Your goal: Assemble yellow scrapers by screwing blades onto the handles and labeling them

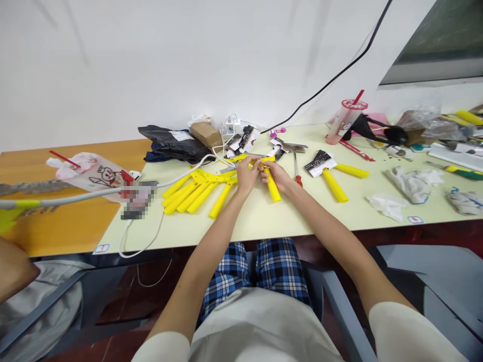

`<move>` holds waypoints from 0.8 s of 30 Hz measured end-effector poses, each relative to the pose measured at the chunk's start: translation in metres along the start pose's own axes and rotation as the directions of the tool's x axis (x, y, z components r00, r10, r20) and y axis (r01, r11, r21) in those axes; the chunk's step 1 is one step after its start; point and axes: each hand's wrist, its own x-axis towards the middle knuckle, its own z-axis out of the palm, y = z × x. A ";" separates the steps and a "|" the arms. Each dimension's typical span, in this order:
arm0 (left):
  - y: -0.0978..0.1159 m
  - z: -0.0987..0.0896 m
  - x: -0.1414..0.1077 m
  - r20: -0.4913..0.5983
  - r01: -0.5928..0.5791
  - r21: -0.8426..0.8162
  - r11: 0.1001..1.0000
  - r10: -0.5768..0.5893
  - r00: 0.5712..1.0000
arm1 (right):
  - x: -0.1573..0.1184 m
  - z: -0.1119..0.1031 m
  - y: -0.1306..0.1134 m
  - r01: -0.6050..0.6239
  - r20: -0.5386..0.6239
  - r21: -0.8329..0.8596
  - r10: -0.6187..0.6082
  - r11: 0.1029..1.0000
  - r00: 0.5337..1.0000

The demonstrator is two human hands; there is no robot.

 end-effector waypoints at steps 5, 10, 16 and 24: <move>-0.009 0.002 0.003 -0.005 0.021 -0.050 0.999 -0.021 1.000 | -0.004 0.001 -0.006 -0.014 -0.002 0.025 0.014 1.000 1.000; -0.013 0.004 0.006 -0.003 0.045 -0.117 0.992 -0.046 0.999 | -0.008 0.002 -0.013 -0.058 -0.012 0.155 0.061 0.986 0.998; -0.017 0.006 0.006 -0.026 -0.004 -0.211 0.978 -0.002 1.000 | -0.009 0.005 -0.022 -0.170 0.046 0.262 0.164 0.950 0.985; -0.019 0.008 0.013 0.021 0.098 -0.379 0.920 -0.098 0.995 | -0.007 0.003 -0.028 -0.271 0.127 0.237 0.247 0.933 0.961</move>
